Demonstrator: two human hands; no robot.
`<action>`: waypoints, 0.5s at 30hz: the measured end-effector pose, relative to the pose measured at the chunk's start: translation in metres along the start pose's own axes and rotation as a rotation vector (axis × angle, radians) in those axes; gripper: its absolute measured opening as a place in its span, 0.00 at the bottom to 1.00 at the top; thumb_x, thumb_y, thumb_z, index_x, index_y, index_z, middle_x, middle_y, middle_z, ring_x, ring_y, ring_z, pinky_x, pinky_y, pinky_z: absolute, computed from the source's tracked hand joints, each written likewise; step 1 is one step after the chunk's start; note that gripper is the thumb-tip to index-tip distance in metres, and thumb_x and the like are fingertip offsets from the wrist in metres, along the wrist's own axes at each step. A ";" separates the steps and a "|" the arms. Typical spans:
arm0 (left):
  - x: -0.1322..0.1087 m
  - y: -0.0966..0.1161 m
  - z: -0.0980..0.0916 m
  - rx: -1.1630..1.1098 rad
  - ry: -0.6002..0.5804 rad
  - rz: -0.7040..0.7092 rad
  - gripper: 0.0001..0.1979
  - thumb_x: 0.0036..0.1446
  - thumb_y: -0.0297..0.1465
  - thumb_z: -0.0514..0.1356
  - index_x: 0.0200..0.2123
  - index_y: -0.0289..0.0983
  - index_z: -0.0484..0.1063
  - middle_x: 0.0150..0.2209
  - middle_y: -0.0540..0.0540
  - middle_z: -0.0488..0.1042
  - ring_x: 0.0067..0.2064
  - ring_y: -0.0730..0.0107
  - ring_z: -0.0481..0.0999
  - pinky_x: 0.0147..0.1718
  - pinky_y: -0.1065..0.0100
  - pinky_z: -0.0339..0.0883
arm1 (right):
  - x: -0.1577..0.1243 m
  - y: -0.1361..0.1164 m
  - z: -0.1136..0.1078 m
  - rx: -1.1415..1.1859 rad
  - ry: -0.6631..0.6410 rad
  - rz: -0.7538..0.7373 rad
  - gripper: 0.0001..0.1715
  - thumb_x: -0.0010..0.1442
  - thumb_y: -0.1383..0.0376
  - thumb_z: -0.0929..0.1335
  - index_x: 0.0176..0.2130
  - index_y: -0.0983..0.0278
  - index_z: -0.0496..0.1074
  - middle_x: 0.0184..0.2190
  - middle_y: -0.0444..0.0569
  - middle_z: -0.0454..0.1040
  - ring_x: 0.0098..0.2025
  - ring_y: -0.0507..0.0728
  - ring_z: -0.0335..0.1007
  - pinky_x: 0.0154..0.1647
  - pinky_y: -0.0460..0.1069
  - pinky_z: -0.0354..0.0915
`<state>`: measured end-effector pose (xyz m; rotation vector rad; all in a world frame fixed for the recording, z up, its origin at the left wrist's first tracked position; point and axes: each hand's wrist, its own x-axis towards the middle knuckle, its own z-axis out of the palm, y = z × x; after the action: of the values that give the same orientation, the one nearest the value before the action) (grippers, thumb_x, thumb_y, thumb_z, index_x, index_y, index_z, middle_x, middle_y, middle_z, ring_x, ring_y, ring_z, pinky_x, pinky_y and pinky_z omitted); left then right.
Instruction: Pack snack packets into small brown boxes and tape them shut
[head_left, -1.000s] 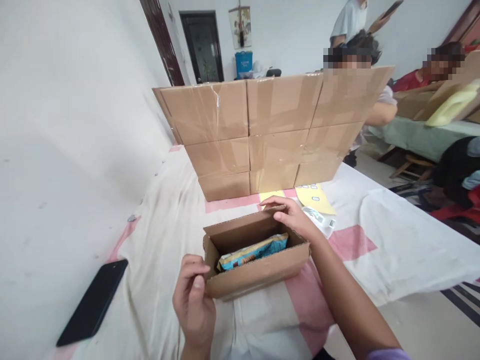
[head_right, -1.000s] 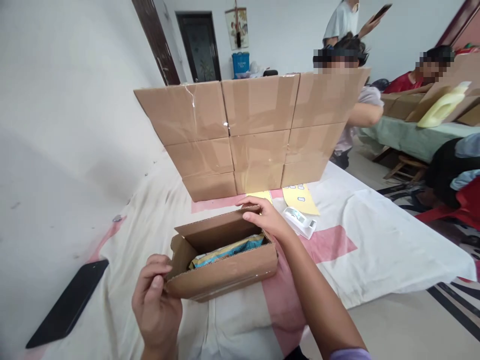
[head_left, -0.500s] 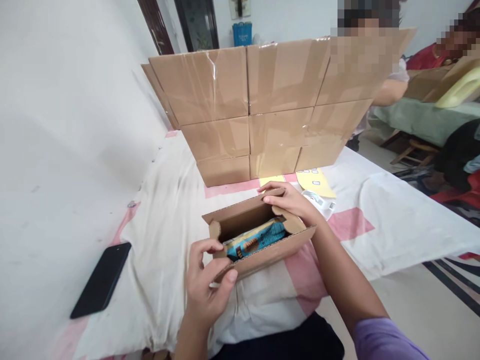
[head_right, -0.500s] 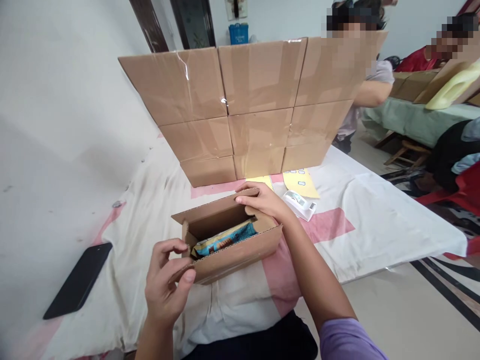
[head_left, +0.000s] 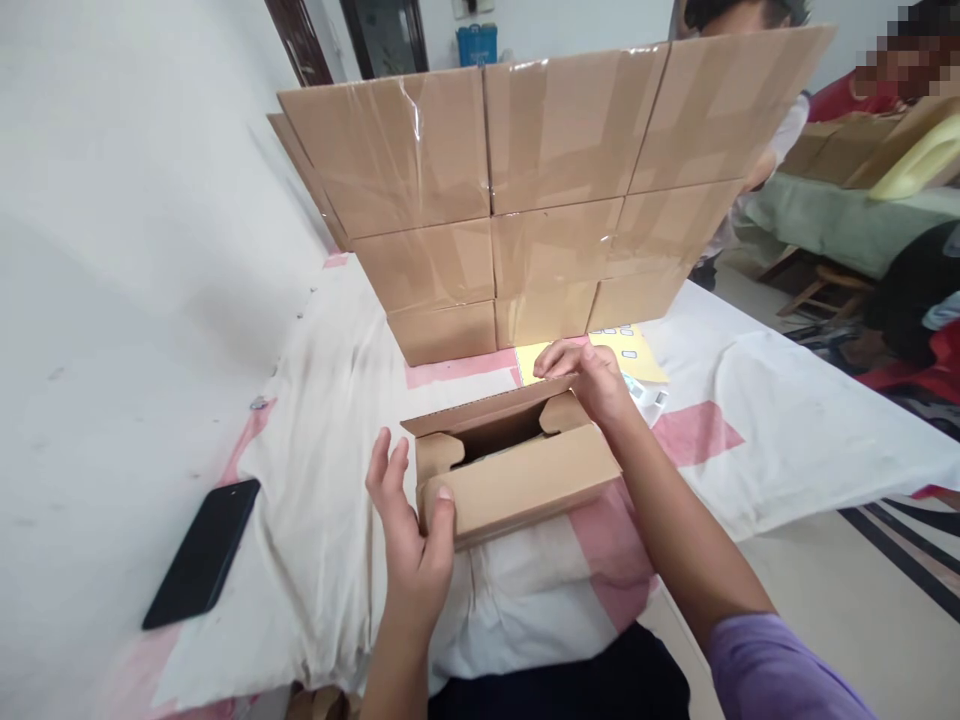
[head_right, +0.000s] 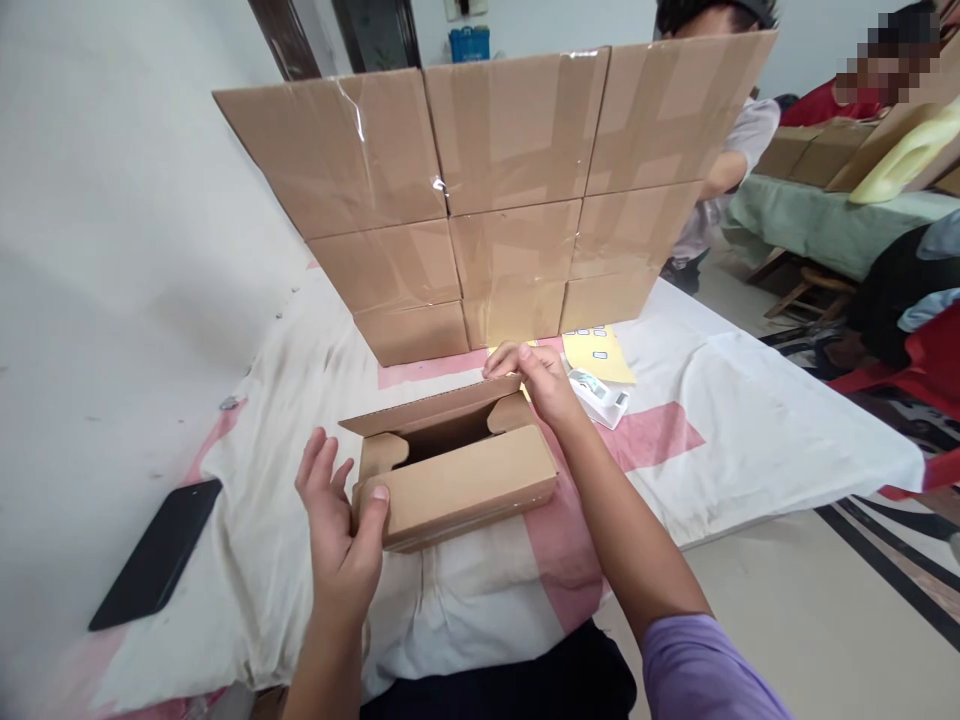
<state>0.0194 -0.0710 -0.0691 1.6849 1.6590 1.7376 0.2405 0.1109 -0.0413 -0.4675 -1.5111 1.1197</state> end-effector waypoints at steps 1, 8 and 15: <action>0.000 0.000 -0.002 0.005 -0.028 -0.008 0.34 0.66 0.28 0.56 0.71 0.54 0.51 0.76 0.44 0.43 0.76 0.56 0.45 0.71 0.48 0.49 | -0.001 -0.004 -0.001 0.018 -0.059 -0.010 0.27 0.65 0.45 0.69 0.25 0.58 0.81 0.28 0.49 0.77 0.37 0.60 0.75 0.46 0.59 0.71; 0.005 0.008 -0.013 0.432 -0.265 0.181 0.21 0.68 0.27 0.50 0.58 0.47 0.71 0.61 0.49 0.76 0.71 0.56 0.62 0.70 0.41 0.46 | -0.023 -0.030 0.000 -0.305 -0.349 0.129 0.23 0.67 0.56 0.70 0.23 0.60 0.79 0.43 0.51 0.80 0.47 0.60 0.76 0.49 0.57 0.70; 0.025 0.029 0.006 0.739 -0.525 0.634 0.34 0.66 0.47 0.57 0.68 0.35 0.61 0.68 0.38 0.65 0.67 0.44 0.67 0.70 0.42 0.45 | -0.059 -0.050 -0.050 -0.660 -0.116 0.080 0.16 0.70 0.54 0.67 0.49 0.53 0.82 0.57 0.50 0.76 0.60 0.62 0.71 0.61 0.61 0.65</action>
<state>0.0315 -0.0583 -0.0339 2.9192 1.6966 0.6696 0.3169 0.0601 -0.0361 -0.9276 -1.9727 0.6912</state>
